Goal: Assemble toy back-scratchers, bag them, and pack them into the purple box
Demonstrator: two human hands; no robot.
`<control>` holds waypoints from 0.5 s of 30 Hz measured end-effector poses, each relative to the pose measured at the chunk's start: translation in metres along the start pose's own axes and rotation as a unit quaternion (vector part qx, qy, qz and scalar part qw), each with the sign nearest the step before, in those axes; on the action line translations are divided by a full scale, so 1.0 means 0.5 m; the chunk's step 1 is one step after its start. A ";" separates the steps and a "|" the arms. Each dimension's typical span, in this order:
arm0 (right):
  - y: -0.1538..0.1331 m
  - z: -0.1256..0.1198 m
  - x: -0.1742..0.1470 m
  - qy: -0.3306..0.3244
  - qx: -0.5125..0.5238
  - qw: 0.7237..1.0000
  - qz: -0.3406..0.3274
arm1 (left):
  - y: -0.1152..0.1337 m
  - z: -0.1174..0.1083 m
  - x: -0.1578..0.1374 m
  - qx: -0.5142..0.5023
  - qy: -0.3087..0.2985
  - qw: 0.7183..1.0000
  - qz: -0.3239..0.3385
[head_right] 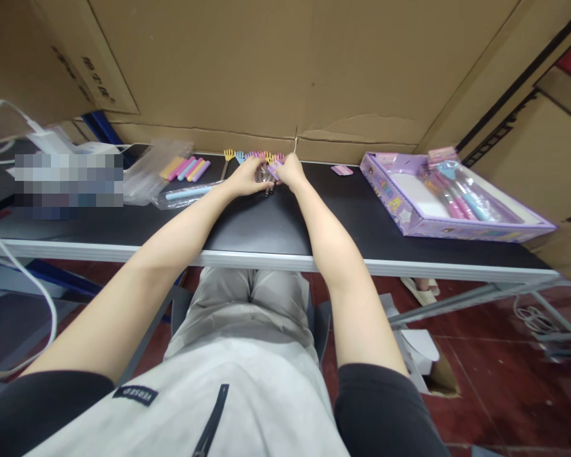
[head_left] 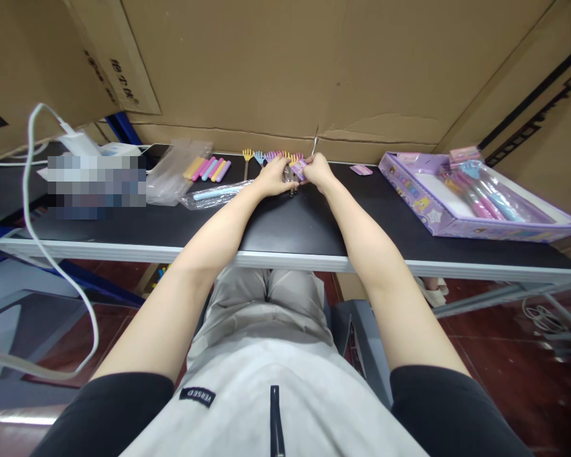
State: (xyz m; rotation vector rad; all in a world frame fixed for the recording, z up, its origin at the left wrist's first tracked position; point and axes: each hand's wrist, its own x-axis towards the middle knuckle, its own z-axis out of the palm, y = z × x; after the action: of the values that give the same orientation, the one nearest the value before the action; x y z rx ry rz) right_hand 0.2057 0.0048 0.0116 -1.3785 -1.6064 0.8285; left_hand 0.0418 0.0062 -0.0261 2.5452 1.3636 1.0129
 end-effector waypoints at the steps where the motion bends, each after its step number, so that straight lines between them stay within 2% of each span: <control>1: 0.001 0.000 0.001 0.010 -0.019 1.000 0.000 | 0.000 0.000 0.000 -0.004 0.001 1.000 -0.002; 5: -0.008 0.000 -0.008 0.010 -0.056 0.998 0.008 | 0.009 -0.008 0.001 -0.035 0.005 0.999 -0.028; 10: -0.030 -0.002 -0.026 0.013 -0.010 0.999 0.035 | 0.030 -0.027 0.001 -0.060 0.026 0.989 -0.135; 15: -0.040 0.000 -0.038 -0.005 -0.007 0.999 0.047 | 0.042 -0.037 0.000 -0.089 0.040 0.975 -0.199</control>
State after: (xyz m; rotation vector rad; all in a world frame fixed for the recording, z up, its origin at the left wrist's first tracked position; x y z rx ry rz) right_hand 0.1977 -0.0172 0.0261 -1.4706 -1.5670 0.8817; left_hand 0.0460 -0.0103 -0.0041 2.0117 1.6328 1.1040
